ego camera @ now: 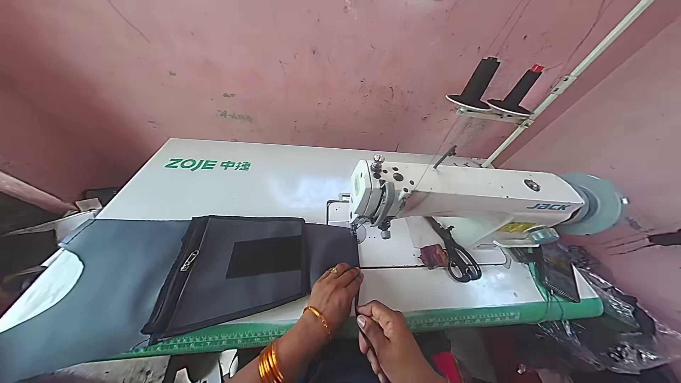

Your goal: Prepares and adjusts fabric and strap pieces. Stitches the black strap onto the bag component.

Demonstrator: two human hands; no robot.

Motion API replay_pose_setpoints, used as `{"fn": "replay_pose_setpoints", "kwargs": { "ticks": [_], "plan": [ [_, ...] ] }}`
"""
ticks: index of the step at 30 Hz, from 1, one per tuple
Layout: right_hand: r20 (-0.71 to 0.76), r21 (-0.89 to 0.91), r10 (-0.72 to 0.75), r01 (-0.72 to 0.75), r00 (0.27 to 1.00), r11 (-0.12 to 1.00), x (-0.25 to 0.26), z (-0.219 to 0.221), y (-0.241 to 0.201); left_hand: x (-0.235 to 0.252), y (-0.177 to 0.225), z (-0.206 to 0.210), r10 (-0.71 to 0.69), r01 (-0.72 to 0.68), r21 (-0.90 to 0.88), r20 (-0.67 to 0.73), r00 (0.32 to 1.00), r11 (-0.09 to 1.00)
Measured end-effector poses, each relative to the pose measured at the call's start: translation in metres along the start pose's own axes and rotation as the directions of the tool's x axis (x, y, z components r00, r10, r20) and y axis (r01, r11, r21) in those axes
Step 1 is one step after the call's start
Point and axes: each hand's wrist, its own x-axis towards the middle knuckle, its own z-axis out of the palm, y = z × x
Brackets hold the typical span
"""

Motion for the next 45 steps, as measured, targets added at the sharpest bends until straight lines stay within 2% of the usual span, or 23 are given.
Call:
{"fn": "replay_pose_setpoints", "kwargs": {
  "ticks": [2,3,4,6,7,9,11,14,17,21,24,26,28,30,31,34,36,38,40,41,43,44,45],
  "plan": [
    [0.077,-0.047,-0.075,0.079,0.994,0.996,-0.002,-0.02,-0.005,0.003,0.0,0.005,0.013,-0.013,-0.012,-0.028,1.0,1.0],
    [0.03,-0.284,-0.226,0.225,0.974,0.932,0.003,-0.035,-0.001,0.003,0.0,0.006,0.016,-0.016,-0.012,-0.038,0.999,1.0],
    [-0.041,-0.594,-0.389,0.291,0.921,0.75,0.01,-0.055,0.007,0.003,0.001,0.005,0.017,-0.017,-0.016,-0.037,0.999,1.0],
    [-0.131,-0.914,-0.494,0.088,0.86,0.397,0.032,-0.103,0.024,0.001,0.002,0.003,0.013,-0.014,-0.018,-0.042,0.999,1.0],
    [-0.183,-0.94,-0.506,0.0,0.843,0.34,0.044,-0.124,0.032,0.002,0.003,0.003,0.004,-0.005,-0.02,-0.052,0.999,1.0],
    [-0.211,-0.939,-0.608,0.015,0.766,0.345,0.06,-0.14,0.041,0.002,0.005,0.005,-0.023,0.021,-0.027,-0.075,0.997,0.999],
    [-0.133,-0.855,-0.684,0.265,0.717,0.445,0.072,-0.118,0.033,0.002,0.007,0.007,-0.052,0.05,-0.026,-0.098,0.994,0.998],
    [0.109,-0.547,-0.654,0.595,0.748,0.589,0.104,-0.064,0.02,0.0,0.012,0.008,-0.084,0.082,-0.028,-0.113,0.99,0.996],
    [0.365,-0.536,-0.493,0.611,0.79,0.582,0.143,-0.036,-0.001,-0.002,0.012,0.007,-0.079,0.08,0.001,-0.12,0.99,0.997],
    [0.405,-0.726,-0.39,0.55,0.827,0.413,0.167,-0.016,-0.019,-0.003,0.015,0.008,-0.083,0.086,0.024,-0.109,0.991,0.996],
    [0.456,-0.59,-0.404,0.609,0.793,0.529,0.144,-0.038,-0.014,-0.003,0.015,0.009,-0.089,0.095,0.044,-0.12,0.989,0.995],
    [0.261,-0.688,-0.499,0.522,0.826,0.505,0.101,-0.064,-0.004,-0.004,0.015,0.008,-0.099,0.102,0.02,-0.108,0.989,0.995],
    [-0.092,-0.886,-0.576,0.197,0.812,0.42,0.069,-0.101,0.0,0.0,0.014,0.009,-0.116,0.117,0.001,-0.1,0.988,0.993],
    [-0.372,-0.881,-0.43,-0.166,0.823,0.444,0.059,-0.138,-0.01,0.0,0.018,0.009,-0.126,0.125,-0.009,-0.075,0.989,0.992],
    [-0.422,-0.856,-0.404,-0.209,0.812,0.473,0.063,-0.151,-0.011,-0.001,0.019,0.008,-0.124,0.124,-0.004,-0.066,0.99,0.992],
    [-0.393,-0.806,-0.415,-0.09,0.821,0.585,0.108,-0.161,-0.015,0.002,0.019,0.011,-0.11,0.115,0.043,-0.093,0.99,0.992],
    [-0.441,-0.771,-0.279,-0.201,0.853,0.604,0.146,-0.156,-0.016,-0.001,0.019,0.013,-0.11,0.118,0.067,-0.112,0.988,0.991],
    [-0.513,-0.757,-0.267,-0.283,0.816,0.589,0.173,-0.15,-0.012,-0.002,0.019,0.015,-0.101,0.113,0.083,-0.136,0.986,0.99],
    [-0.539,-0.777,-0.431,-0.23,0.724,0.586,0.192,-0.15,0.004,-0.002,0.017,0.016,-0.1,0.114,0.087,-0.15,0.984,0.99],
    [-0.535,-0.775,-0.425,-0.224,0.73,0.591,0.19,-0.15,0.004,-0.003,0.017,0.016,-0.1,0.114,0.087,-0.15,0.984,0.99],
    [-0.5,-0.751,-0.155,-0.338,0.852,0.567,0.175,-0.148,-0.028,-0.005,0.017,0.016,-0.102,0.115,0.081,-0.155,0.983,0.99],
    [-0.484,-0.751,-0.085,-0.364,0.871,0.551,0.173,-0.152,-0.035,-0.004,0.017,0.016,-0.097,0.111,0.084,-0.161,0.982,0.99],
    [-0.484,-0.747,-0.102,-0.35,0.869,0.565,0.175,-0.158,-0.03,-0.003,0.016,0.016,-0.091,0.107,0.089,-0.163,0.982,0.99]
  ]
}}
